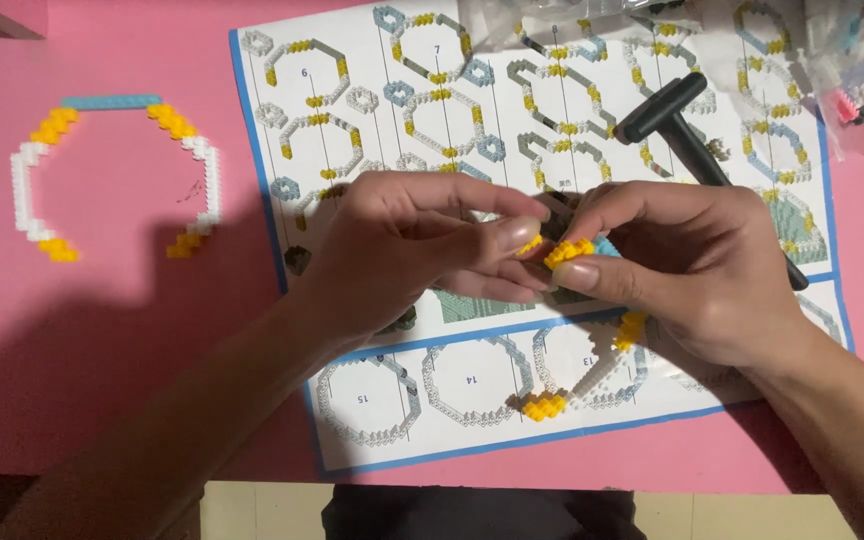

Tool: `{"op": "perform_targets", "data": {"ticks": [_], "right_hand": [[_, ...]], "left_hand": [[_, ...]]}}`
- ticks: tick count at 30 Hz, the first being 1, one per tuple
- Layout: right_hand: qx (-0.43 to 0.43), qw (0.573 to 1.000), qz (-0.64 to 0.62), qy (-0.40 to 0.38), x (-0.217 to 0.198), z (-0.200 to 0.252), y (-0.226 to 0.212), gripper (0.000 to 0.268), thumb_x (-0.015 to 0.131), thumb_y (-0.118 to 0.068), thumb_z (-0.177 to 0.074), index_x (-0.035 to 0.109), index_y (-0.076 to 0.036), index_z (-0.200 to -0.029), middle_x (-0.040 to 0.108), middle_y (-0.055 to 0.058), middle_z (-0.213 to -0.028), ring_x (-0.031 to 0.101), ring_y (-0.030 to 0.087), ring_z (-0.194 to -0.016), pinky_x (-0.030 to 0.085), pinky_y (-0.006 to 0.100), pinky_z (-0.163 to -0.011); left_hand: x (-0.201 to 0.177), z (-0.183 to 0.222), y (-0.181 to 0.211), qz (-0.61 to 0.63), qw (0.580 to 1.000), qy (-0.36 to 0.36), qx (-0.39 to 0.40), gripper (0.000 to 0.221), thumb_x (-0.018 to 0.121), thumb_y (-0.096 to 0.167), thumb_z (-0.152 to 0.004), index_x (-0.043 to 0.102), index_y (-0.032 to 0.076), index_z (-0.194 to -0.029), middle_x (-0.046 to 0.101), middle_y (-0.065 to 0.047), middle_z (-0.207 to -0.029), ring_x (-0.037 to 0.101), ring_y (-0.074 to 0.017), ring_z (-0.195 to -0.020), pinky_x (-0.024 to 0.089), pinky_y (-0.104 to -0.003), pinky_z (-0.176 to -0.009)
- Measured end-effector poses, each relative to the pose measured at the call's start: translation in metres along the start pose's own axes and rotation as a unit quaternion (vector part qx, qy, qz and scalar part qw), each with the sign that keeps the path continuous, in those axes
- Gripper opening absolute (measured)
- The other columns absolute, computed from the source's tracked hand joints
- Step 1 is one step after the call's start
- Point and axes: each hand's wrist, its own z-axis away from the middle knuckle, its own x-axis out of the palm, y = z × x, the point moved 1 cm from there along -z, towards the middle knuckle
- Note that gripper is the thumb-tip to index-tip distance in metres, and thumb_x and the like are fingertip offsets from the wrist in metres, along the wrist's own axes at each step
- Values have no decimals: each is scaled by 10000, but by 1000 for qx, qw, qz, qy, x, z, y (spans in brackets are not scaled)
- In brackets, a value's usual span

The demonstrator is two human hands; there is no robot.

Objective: Assembling a small building block model by following printed instructions on a desk.

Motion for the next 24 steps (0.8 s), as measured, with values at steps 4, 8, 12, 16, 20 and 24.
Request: {"op": "perform_targets", "data": {"ticks": [4,8,12,16,20,24], "right_hand": [[-2,1000,-3,6,3,1,-2,117,743,46,-908,718,39,-1021,758,158,-955,733,234,-850,649,323,-768],[-16,1000,14,-1,2,0,-3,121,743,50,-899,699,34,-1011,739,149,-920,705,243,-842,637,334,-762],[-21,1000,8,-3,2,0,-2,108,731,50,-904,683,48,-1001,724,156,-897,681,246,-819,619,329,-745],[-27,999,24,-3,2,1,-1,119,735,44,-914,693,29,-1025,729,136,-927,694,234,-851,590,334,-791],[-32,998,52,-5,-1,1,1,131,742,39,-919,692,18,-1038,721,123,-932,674,203,-825,569,309,-807],[-24,1000,16,-3,2,1,-1,120,722,46,-925,687,37,-1040,719,145,-936,683,227,-823,574,330,-767]], "left_hand": [[1,3,-1,-53,994,-30,88,363,710,175,-954,719,-40,-1246,821,-238,-977,856,-361,-980,780,-443,-878],[-3,-1,-11,-37,991,-25,127,360,741,176,-928,715,-95,-1163,793,-314,-1039,843,-412,-980,784,-491,-850],[-1,0,-11,-27,988,-34,148,286,737,148,-955,738,-62,-1150,794,-288,-1069,845,-428,-980,786,-475,-864],[0,1,-10,-49,989,-21,139,273,730,116,-950,741,-67,-1152,796,-260,-1104,836,-363,-1011,775,-434,-891],[-2,1,-11,-118,979,-14,167,188,740,155,-972,782,31,-1108,784,-148,-1167,782,-240,-1079,717,-313,-908],[-2,-1,-13,-53,992,13,113,270,786,152,-906,797,-44,-1091,803,-173,-866,757,-210,-748,696,-307,-745]]}}
